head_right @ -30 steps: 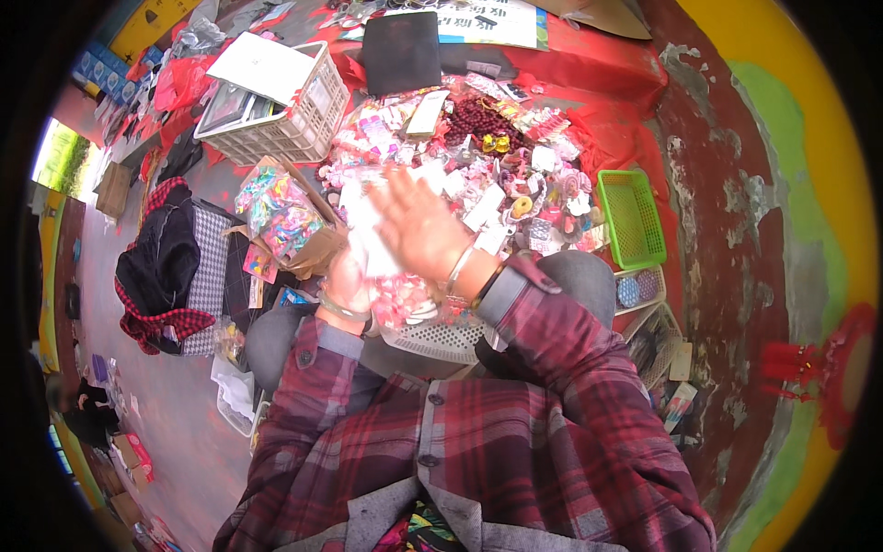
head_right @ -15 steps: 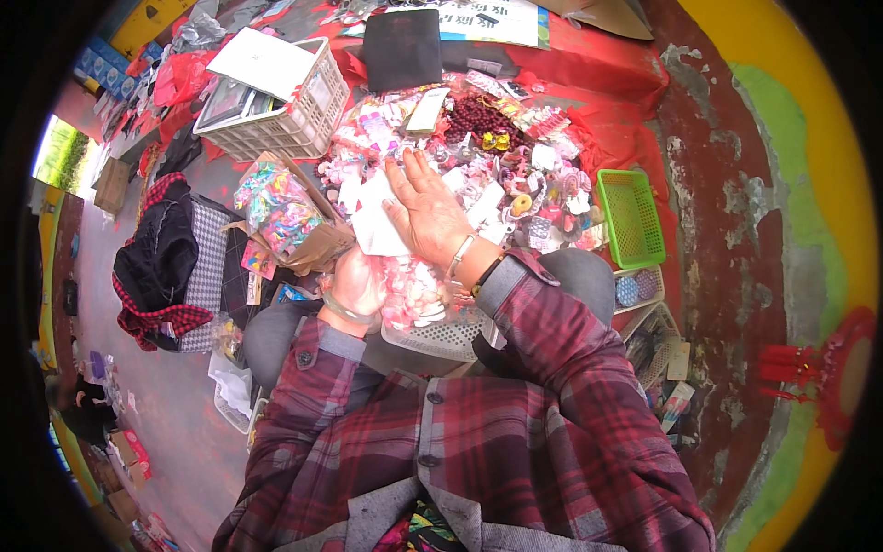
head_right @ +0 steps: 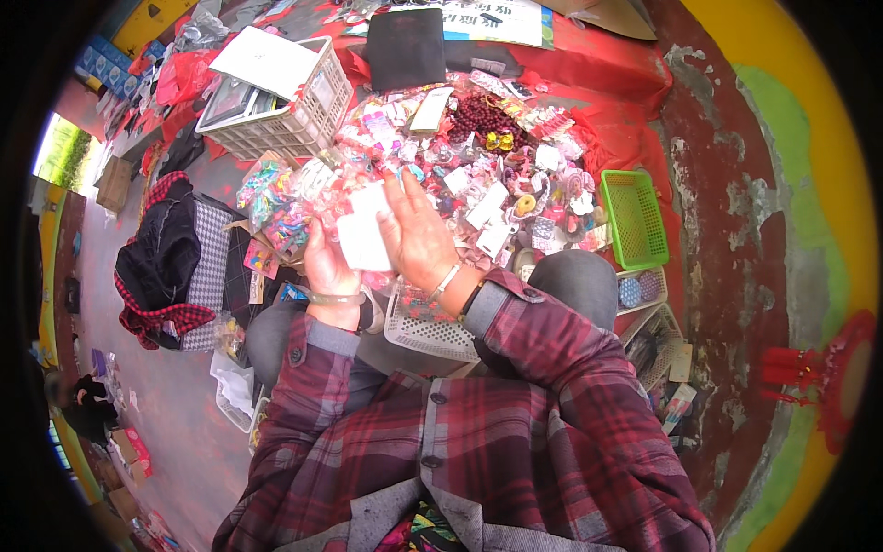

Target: The person sits on the floor and sorts through various small items, including hair accessories and packaged goods, placing them into a white plastic basket. They handle items one by one, picking them up from a red tarp and arranging them in the basket.

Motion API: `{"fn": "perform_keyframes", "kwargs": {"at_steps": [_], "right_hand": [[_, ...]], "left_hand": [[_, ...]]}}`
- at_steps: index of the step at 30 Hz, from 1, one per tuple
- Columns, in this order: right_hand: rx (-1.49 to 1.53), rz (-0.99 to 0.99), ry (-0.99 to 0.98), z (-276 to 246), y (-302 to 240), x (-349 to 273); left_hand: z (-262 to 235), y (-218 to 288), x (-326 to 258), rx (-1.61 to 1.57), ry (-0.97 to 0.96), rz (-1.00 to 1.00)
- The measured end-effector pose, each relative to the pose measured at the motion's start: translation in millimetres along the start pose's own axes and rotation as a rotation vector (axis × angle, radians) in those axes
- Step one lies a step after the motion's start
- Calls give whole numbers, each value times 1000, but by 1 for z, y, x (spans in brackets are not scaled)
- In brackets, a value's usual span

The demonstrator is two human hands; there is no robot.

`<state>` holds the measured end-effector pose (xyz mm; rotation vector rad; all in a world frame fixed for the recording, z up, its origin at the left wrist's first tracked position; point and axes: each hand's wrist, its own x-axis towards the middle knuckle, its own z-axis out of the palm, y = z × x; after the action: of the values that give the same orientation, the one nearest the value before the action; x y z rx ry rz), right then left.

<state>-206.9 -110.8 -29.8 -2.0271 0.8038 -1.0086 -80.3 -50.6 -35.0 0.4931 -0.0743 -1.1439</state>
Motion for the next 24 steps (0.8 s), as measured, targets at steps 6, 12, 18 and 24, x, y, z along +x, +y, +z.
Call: {"fn": "perform_keyframes", "kwargs": {"at_steps": [6, 12, 18, 24], "right_hand": [[-427, -307, -238, 0, -25, -24], [-331, -318, -120, -2, -14, -5], [321, 471, -8, 7, 86, -1], [1674, 705, 49, -10, 39, 20]], "left_hand": [[3, 9, -7, -100, -89, -103], [0, 7, -4, -42, -67, -285], [2, 10, 7, 2, -16, 7], [-4, 27, 8, -41, 52, 190]]}}
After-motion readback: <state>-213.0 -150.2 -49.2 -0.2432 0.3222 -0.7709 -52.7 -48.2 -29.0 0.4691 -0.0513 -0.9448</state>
